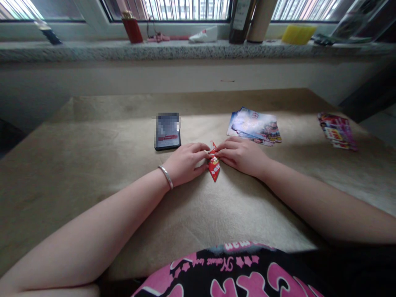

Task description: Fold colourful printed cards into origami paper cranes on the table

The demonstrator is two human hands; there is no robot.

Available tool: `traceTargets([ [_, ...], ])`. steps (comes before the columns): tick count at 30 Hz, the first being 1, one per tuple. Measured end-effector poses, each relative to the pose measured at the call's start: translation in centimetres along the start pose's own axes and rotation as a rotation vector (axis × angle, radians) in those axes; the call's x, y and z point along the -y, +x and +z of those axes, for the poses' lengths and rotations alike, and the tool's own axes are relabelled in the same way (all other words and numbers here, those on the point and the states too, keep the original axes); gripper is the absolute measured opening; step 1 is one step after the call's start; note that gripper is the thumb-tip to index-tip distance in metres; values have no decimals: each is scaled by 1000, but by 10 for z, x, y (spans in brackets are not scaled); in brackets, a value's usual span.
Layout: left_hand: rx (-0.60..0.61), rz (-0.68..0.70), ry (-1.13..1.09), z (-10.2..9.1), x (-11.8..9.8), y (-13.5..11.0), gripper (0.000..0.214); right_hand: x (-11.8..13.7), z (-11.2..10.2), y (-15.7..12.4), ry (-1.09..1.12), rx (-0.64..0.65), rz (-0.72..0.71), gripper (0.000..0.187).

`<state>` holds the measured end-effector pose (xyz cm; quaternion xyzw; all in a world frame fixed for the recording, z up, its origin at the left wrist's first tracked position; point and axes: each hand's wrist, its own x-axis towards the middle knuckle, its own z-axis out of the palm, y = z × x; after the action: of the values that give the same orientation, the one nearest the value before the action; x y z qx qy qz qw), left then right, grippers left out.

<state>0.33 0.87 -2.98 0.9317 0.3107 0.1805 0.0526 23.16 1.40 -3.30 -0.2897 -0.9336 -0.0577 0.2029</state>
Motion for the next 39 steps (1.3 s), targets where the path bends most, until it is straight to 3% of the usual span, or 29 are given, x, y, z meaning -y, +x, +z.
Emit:
traceTargets([
  [8, 7, 33, -9, 0, 2, 1, 20, 6, -7, 0, -187, 83, -110, 25],
  [17, -1, 58, 73, 0, 2, 1, 22, 14, -14, 0, -246, 37, -250, 23],
  [28, -27, 72, 103, -1, -2, 2, 22, 4, 2, 3, 183, -62, 10, 16],
  [39, 16, 88, 163, -1, 1, 2, 25, -4, 10, 6, 486, -62, 191, 7],
])
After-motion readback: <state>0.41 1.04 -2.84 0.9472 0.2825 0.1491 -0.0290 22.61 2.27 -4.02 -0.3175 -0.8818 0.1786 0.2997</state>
